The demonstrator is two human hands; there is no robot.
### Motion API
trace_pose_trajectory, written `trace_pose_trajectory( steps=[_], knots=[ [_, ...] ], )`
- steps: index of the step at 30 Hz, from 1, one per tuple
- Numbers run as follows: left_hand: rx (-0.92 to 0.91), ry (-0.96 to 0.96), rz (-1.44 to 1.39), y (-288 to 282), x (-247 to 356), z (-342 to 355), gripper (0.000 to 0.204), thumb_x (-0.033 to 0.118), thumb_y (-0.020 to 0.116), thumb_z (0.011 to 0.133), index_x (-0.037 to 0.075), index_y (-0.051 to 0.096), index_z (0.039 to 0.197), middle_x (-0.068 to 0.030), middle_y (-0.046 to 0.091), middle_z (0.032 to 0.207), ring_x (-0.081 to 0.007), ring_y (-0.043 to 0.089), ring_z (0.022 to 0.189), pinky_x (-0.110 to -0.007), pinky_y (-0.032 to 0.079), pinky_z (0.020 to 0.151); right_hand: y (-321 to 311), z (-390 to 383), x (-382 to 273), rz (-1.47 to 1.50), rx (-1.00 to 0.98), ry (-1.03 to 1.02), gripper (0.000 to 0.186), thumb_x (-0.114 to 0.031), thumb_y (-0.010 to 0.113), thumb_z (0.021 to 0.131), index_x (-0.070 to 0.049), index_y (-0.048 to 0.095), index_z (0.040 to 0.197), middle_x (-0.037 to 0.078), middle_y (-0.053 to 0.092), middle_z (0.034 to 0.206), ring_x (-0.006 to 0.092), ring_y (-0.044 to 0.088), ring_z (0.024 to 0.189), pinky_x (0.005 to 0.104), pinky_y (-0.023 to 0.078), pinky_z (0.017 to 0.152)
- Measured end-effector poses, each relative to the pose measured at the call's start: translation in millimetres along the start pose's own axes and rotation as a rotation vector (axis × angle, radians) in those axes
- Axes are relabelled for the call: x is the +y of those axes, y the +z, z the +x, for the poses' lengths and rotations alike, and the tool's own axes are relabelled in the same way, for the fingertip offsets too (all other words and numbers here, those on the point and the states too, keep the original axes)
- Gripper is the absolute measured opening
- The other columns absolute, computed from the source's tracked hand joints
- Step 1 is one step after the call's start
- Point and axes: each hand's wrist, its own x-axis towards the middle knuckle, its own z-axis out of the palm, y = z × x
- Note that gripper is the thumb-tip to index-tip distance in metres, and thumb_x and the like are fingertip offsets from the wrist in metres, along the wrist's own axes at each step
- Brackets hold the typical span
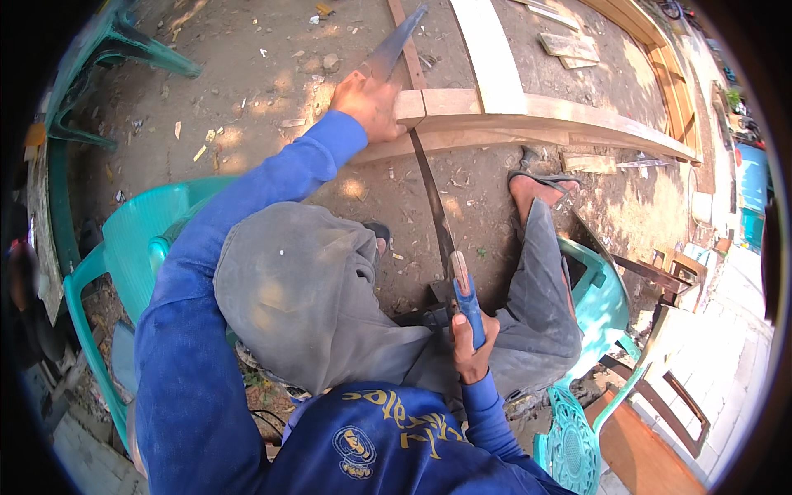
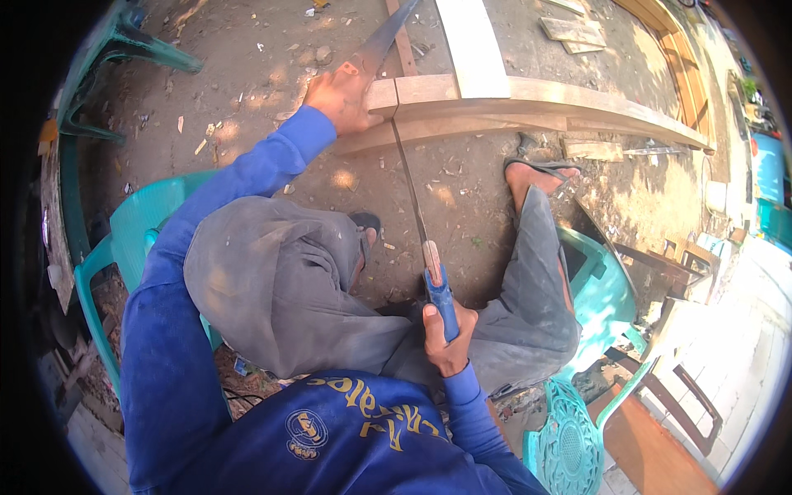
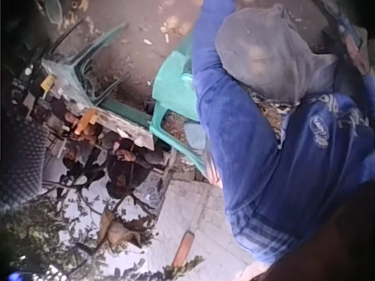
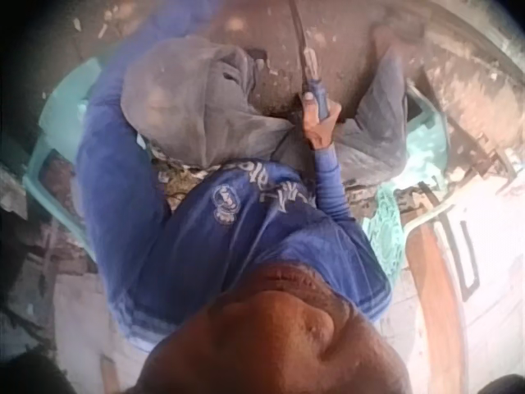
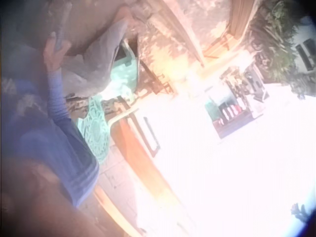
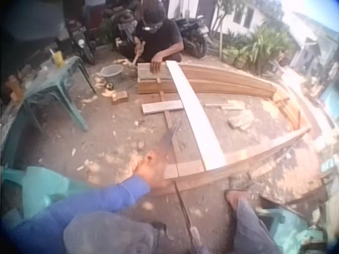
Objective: The person saws a wooden beam by hand while it is supported on a larger frame, then adjusts the position of the wood and uses a hammer to drive a nail into a wooden joint.
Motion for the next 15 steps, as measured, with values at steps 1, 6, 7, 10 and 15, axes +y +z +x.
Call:
trace_pose_trajectory(
  steps=[1,6,7,10,15],
  knots=[
    [0.014,0.002,0.002,-6.2,1.9,5.2,0.061,0.049,0.08,0.077,0.011,0.064,0.123,-0.0165,0.071,0.121,-0.0385,0.07,0.108,-0.049,0.056,0.095,11.8,32.5,8.1,-0.017,-0.002,-0.001,0.04,-0.025,0.065,0.096,0.001,0.056,0.068,0.0,0.045,0.054,0.0083,0.04,0.053,0.0328,0.031,0.048],
    [0.009,0.069,0.004,-0.2,7.0,3.7,0.063,0.049,0.08,0.078,0.011,0.064,0.125,-0.0153,0.072,0.119,-0.0384,0.069,0.11,-0.05,0.055,0.095,66.9,147.2,17.8,0.028,0.031,-0.086,0.041,-0.026,0.066,0.097,-0.001,0.054,0.068,-0.002,0.042,0.057,0.0084,0.04,0.056,0.0357,0.031,0.051],
    [0.0,0.058,0.003,5.3,4.5,0.4,0.063,0.049,0.08,0.078,0.011,0.064,0.125,-0.0153,0.072,0.119,-0.0384,0.069,0.11,-0.05,0.055,0.095,64.0,145.8,16.3,0.013,-0.004,-0.068,0.04,-0.025,0.066,0.097,-0.001,0.054,0.068,-0.002,0.042,0.058,0.0082,0.04,0.057,0.0354,0.031,0.051],
    [-0.044,0.012,0.019,-2.2,1.6,1.7,0.064,0.048,0.08,0.077,0.011,0.064,0.126,-0.0153,0.072,0.116,-0.0376,0.069,0.111,-0.049,0.055,0.096,33.2,67.8,-3.9,-0.014,-0.041,0.116,0.038,-0.024,0.065,0.097,0.0,0.055,0.069,-0.002,0.046,0.059,0.0073,0.042,0.058,0.0328,0.032,0.051],
    [0.095,0.028,-0.055,6.7,-3.3,-6.1,0.062,0.045,0.081,0.077,0.01,0.064,0.125,-0.0158,0.073,0.113,-0.0382,0.07,0.108,-0.05,0.055,0.096,-7.9,-1.2,-16.0,-0.033,-0.03,0.021,0.034,-0.022,0.062,0.096,0.002,0.058,0.071,-0.001,0.048,0.057,0.0074,0.044,0.056,0.0306,0.033,0.051]
  ],
)
